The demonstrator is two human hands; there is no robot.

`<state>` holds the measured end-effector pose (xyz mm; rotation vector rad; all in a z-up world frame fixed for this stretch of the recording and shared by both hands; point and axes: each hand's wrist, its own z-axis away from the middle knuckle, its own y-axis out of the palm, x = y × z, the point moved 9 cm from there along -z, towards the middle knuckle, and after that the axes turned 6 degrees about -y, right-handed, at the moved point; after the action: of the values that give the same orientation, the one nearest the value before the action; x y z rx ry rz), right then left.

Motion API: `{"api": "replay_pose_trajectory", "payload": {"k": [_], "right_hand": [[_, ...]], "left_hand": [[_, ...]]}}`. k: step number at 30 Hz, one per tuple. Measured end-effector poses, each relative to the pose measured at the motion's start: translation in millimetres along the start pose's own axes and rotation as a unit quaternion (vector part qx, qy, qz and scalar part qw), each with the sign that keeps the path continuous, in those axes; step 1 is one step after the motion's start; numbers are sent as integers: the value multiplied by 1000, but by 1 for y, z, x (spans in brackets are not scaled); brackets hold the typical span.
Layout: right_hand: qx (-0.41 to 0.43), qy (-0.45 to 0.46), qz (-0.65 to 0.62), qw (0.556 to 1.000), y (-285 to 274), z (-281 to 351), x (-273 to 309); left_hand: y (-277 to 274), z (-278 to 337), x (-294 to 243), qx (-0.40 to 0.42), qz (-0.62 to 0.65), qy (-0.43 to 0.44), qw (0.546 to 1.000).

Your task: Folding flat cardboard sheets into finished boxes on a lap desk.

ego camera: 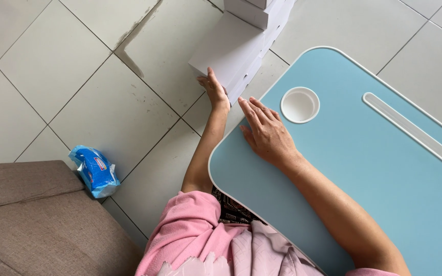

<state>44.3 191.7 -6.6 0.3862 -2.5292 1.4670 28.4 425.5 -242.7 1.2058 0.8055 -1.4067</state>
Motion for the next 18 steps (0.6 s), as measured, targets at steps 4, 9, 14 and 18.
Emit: {"api": "replay_pose_trajectory", "payload": {"k": [4,9,14,18], "right_hand": [[-8,-6,10,1000,4,3,-2],[-44,0,140,989,2,15,-13],[-49,107,181,976,-11,38,-54],[-33,191,187,963,-35,85,-88]], "left_hand": [[-7,34,-41,6,-3,-10,1000],[-12,59,-88,164,-111,135,971],[12,210,-170,299,-444,300,789],[47,297,-127,349,-632,420,550]]}}
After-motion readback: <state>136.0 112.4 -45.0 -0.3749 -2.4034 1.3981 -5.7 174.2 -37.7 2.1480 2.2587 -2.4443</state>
